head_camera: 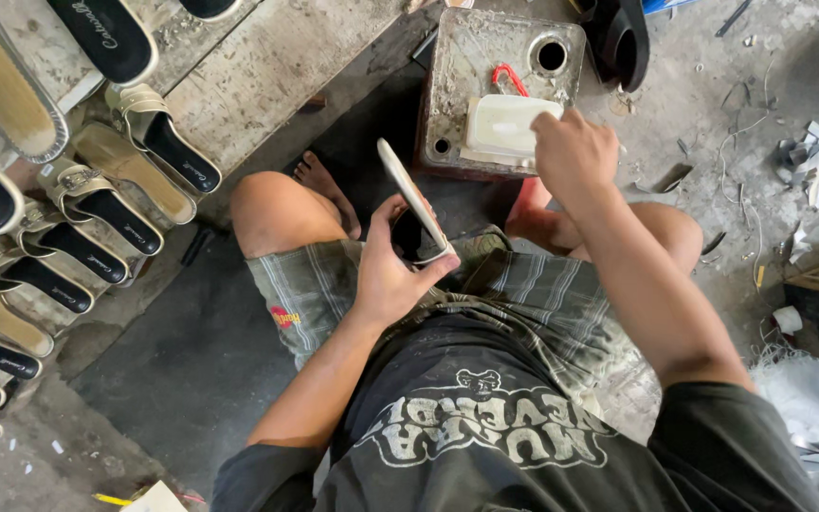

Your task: The person sits on the floor and cleans the soles of several beige sandals using a toothbrush and a white liquid from a container. They repeatedly dip the brush into the liquid and scrub the bottom of each sandal before placing it on a nearby wooden bench.

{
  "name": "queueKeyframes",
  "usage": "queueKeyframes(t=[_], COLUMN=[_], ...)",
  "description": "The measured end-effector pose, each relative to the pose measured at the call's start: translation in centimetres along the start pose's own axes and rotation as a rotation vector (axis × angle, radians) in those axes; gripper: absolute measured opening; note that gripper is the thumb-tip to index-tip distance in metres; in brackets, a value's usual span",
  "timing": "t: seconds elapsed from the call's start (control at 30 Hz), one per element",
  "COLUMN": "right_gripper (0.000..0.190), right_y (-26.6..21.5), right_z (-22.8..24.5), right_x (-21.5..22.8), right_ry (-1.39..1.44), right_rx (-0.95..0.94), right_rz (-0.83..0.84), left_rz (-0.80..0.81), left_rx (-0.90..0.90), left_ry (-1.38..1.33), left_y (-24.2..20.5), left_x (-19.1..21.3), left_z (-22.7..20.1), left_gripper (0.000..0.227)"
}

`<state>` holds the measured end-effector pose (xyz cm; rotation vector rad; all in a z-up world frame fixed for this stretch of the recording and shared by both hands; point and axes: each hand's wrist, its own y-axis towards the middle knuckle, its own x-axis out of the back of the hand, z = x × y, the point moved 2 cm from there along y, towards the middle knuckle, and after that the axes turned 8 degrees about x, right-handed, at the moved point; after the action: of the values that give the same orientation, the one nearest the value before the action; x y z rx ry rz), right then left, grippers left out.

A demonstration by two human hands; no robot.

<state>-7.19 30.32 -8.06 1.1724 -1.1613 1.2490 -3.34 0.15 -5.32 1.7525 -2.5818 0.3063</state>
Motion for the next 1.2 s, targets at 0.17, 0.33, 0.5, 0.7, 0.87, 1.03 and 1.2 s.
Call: queueKeyframes(t=[0.17, 0.33, 0.5, 0.7, 0.87, 1.03, 1.2], right_gripper=[0.017, 0.02, 0.024, 0.014, 0.013, 0.013, 0.012], right_y=[3.1, -1.9, -7.6, -13.3, -13.7, -13.8, -14.6], right_z=[0.0, -0.9, 0.9, 8.7, 11.1, 11.6, 11.8], right_x=[-1.3, 4.9, 9.4, 8.3, 7.1, 8.1, 9.3], right_ry=[-0.234, -0.102, 0.174, 1.387, 1.424, 1.278, 1.35], right_rx=[0.082, -0.013, -0.126, -0.084, -0.215, -0.146, -0.066], right_rz=[0.203, 0.136, 0.227, -0.01, -0.042, -0.118, -0.139], left_rz=[-0.083, -0.163, -0.177, -0.125, -0.084, -0.131, -0.188], left_rx=[-0.032, -0.512, -0.794, -0.841, -0.833, -0.812, -0.743], left_ry=[0.174, 0.147, 0.233, 0.204, 0.244, 0.281, 0.362], left_y=[0.4, 1.8, 2.4, 1.8, 1.4, 1.6, 1.7], left_x=[-0.2, 0.5, 0.9, 0.2, 0.1, -0.1, -0.1], left_z=[0.3, 0.9, 1.0, 0.3, -0.5, -0.7, -0.3], left_gripper=[0.095, 0.085, 0.091, 0.09, 0.085, 0.076, 0.075])
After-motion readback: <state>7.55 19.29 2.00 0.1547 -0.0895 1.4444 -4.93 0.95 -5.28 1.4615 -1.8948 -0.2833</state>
